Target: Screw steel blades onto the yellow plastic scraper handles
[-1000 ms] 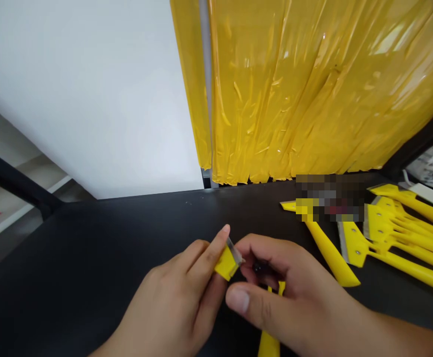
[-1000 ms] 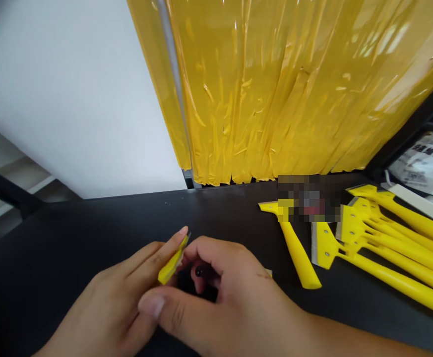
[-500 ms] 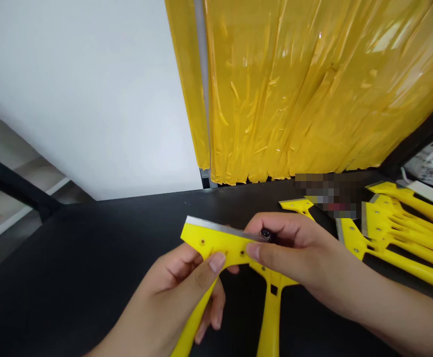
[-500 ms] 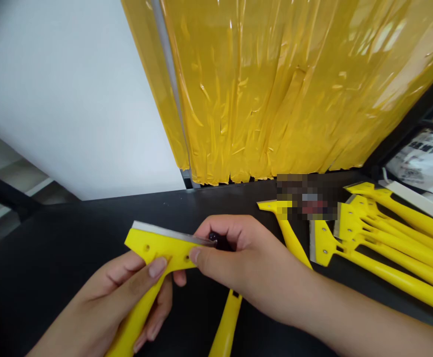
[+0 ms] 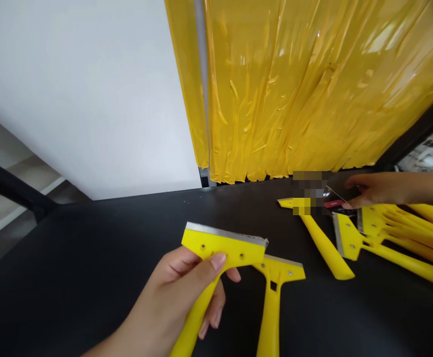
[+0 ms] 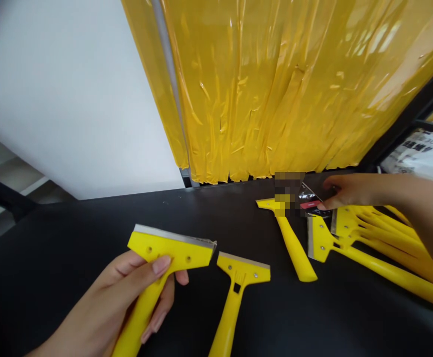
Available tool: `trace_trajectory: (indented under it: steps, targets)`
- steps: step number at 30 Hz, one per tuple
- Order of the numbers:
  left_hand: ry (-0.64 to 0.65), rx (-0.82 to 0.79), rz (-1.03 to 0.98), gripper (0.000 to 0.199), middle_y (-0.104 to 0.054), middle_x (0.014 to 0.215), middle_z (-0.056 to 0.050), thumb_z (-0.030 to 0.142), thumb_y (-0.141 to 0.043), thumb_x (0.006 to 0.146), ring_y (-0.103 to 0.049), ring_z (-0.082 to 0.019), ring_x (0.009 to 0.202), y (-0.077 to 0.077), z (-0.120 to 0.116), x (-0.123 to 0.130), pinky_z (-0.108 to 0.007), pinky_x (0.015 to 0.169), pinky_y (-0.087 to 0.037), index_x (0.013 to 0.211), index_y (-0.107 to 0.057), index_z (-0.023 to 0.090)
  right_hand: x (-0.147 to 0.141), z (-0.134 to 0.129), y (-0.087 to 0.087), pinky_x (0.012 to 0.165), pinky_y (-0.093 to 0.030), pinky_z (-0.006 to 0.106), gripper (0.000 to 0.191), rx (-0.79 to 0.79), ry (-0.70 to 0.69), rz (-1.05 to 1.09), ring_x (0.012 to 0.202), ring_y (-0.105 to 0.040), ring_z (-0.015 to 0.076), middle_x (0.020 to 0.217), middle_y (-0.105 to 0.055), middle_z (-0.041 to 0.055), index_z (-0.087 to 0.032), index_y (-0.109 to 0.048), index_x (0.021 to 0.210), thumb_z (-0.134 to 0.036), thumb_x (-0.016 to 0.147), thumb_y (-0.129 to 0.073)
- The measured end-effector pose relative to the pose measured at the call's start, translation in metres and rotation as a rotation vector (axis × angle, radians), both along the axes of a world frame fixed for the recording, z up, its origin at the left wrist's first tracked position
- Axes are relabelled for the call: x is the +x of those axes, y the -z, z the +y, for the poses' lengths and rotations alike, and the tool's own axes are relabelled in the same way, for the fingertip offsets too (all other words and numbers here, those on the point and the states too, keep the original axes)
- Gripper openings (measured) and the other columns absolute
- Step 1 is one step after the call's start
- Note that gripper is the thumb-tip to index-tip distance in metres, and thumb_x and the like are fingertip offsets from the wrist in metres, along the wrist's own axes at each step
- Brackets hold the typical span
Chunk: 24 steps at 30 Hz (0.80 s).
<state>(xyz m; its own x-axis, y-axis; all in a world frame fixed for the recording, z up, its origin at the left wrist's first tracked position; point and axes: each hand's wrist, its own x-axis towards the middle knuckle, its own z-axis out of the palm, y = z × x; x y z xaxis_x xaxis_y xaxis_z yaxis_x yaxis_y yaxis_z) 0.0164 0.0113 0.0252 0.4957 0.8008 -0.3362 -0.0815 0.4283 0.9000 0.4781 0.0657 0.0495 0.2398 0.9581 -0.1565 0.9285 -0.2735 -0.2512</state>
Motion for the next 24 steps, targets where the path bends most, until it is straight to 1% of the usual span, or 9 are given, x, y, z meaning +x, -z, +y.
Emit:
trace_trajectory:
  steps: [3, 7, 11, 15, 17, 19, 21, 22, 24]
  targets:
    - [-0.003, 0.007, 0.018, 0.045, -0.061, 0.041, -0.001, 0.06, -0.074, 0.086, -0.044, -0.009, 0.032, -0.003, -0.001, 0.0, -0.018, 0.036, -0.035, 0.08, -0.078, 0.016, 0.018, -0.003, 0.016, 0.081, -0.052, 0.034, 0.015, -0.142, -0.006, 0.112, 0.094, -0.074, 0.028, 0.108, -0.079, 0.0182, -0.021, -0.081, 0.088, -0.035, 0.084, -0.078]
    - [-0.033, 0.023, 0.084, 0.044, -0.062, 0.045, -0.001, 0.059, -0.071, 0.09, -0.046, -0.009, 0.036, -0.008, -0.001, 0.001, -0.018, 0.04, -0.038, 0.083, -0.078, 0.016, 0.031, -0.001, 0.027, 0.087, -0.051, 0.036, 0.024, -0.201, -0.002, 0.145, 0.104, -0.072, 0.0309, 0.114, -0.077, 0.0167, -0.023, -0.08, 0.097, -0.043, 0.085, -0.076]
    - [-0.03, 0.026, 0.081, 0.046, -0.059, 0.043, 0.0, 0.061, -0.07, 0.089, -0.045, -0.01, 0.035, -0.006, 0.001, 0.0, -0.019, 0.038, -0.037, 0.082, -0.078, 0.016, 0.04, 0.004, 0.034, 0.088, -0.053, 0.035, 0.028, -0.253, -0.009, 0.106, 0.107, -0.07, 0.03, 0.115, -0.075, 0.0127, -0.022, -0.076, 0.105, -0.045, 0.089, -0.075]
    - [-0.039, 0.046, 0.102, 0.045, -0.059, 0.044, 0.0, 0.059, -0.068, 0.091, -0.045, -0.01, 0.038, -0.009, -0.001, 0.0, -0.019, 0.04, -0.038, 0.083, -0.078, 0.016, 0.043, 0.01, 0.038, 0.095, -0.057, 0.042, 0.028, -0.322, -0.034, 0.033, 0.109, -0.068, 0.024, 0.127, -0.069, 0.009, -0.021, -0.069, 0.121, -0.041, 0.102, -0.064]
    - [-0.057, 0.059, 0.124, 0.042, -0.06, 0.046, 0.0, 0.056, -0.067, 0.093, -0.046, -0.009, 0.04, -0.012, -0.003, 0.0, -0.019, 0.043, -0.038, 0.083, -0.078, 0.016, 0.041, 0.014, 0.037, 0.095, -0.058, 0.044, 0.029, -0.353, -0.055, -0.009, 0.11, -0.067, 0.0236, 0.131, -0.066, 0.009, -0.021, -0.067, 0.126, -0.039, 0.103, -0.064]
    - [-0.057, 0.065, 0.12, 0.043, -0.059, 0.045, 0.0, 0.057, -0.067, 0.092, -0.046, -0.009, 0.039, -0.013, -0.003, -0.001, -0.019, 0.042, -0.038, 0.083, -0.078, 0.016, 0.038, 0.017, 0.034, 0.094, -0.059, 0.045, 0.031, -0.374, -0.079, -0.052, 0.11, -0.068, 0.0245, 0.131, -0.066, 0.0093, -0.02, -0.067, 0.127, -0.038, 0.102, -0.065]
    - [-0.042, 0.074, 0.1, 0.046, -0.058, 0.044, 0.0, 0.06, -0.068, 0.09, -0.044, -0.009, 0.036, -0.013, -0.002, -0.001, -0.02, 0.039, -0.037, 0.081, -0.078, 0.015, 0.032, 0.021, 0.03, 0.092, -0.06, 0.044, 0.031, -0.357, -0.089, -0.105, 0.109, -0.068, 0.0244, 0.13, -0.067, 0.0091, -0.019, -0.067, 0.127, -0.038, 0.102, -0.065]
    - [-0.041, 0.078, 0.091, 0.047, -0.058, 0.043, 0.0, 0.06, -0.069, 0.089, -0.044, -0.009, 0.035, -0.012, -0.002, -0.001, -0.02, 0.039, -0.037, 0.081, -0.078, 0.015, 0.029, 0.023, 0.028, 0.091, -0.06, 0.044, 0.032, -0.318, -0.079, -0.142, 0.108, -0.069, 0.0242, 0.13, -0.067, 0.0092, -0.019, -0.066, 0.128, -0.038, 0.102, -0.066]
    - [-0.061, 0.09, 0.078, 0.045, -0.059, 0.044, 0.0, 0.058, -0.07, 0.089, -0.044, -0.009, 0.036, -0.011, -0.001, -0.001, -0.02, 0.039, -0.038, 0.08, -0.079, 0.015, 0.018, 0.024, 0.019, 0.089, -0.061, 0.043, 0.033, -0.142, -0.04, -0.247, 0.106, -0.069, 0.0233, 0.129, -0.067, 0.0097, -0.018, -0.065, 0.129, -0.037, 0.102, -0.066]
